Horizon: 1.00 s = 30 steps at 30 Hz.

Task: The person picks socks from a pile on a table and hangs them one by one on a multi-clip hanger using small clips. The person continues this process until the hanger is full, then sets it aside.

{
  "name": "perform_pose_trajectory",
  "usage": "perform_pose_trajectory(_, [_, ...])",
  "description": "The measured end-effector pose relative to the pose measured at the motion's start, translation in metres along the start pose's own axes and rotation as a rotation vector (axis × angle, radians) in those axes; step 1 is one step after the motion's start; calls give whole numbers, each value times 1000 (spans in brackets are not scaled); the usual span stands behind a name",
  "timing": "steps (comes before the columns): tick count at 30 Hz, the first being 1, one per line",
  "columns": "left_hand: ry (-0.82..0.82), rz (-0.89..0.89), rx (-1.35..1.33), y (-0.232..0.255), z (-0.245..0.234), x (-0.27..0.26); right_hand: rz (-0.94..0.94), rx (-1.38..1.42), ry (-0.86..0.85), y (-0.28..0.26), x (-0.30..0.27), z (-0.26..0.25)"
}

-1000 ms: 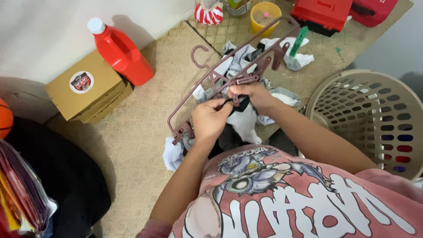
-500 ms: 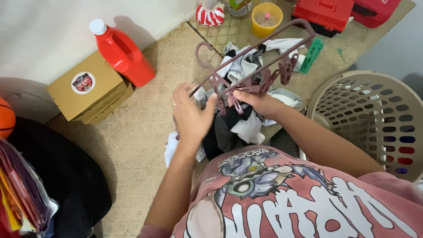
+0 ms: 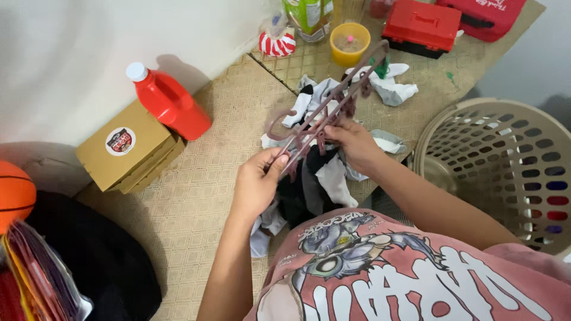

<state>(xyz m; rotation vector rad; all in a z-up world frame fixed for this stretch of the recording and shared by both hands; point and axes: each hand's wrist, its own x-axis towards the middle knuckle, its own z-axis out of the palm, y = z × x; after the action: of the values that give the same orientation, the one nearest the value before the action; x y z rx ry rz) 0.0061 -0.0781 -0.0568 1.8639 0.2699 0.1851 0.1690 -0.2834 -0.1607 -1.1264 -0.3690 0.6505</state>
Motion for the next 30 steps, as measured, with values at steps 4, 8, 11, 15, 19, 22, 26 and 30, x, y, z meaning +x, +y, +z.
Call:
perform_pose_trajectory(4, [12, -38, 155, 21, -9, -7, -186, -377, 67, 10, 7, -7])
perform_pose_trajectory(8, [165, -28, 381, 38, -44, -23, -246, -911, 31, 12, 0, -24])
perform_pose_trajectory(11, [217, -90, 193, 53, -90, -41, -126, -1164, -40, 13, -6, -47])
perform_pose_trajectory(15, [390, -267, 104, 70, -124, -84, 209, -1201, -60, 31, -4, -68])
perform_pose_trajectory(19, [483, -111, 170, 84, -139, -110, -102, -1387, -316, 60, -19, -59])
perform_pose_trajectory(22, [594, -55, 129, 91, -145, -117, 67, -1764, -302, 80, -40, -41])
perform_pose_trajectory(26, [657, -78, 17, 85, -139, -121, 299, -1637, -254, 83, -28, -49])
perform_pose_trajectory(30, [590, -157, -28, 72, -138, -122, 169, -1460, -236, 55, 5, -82])
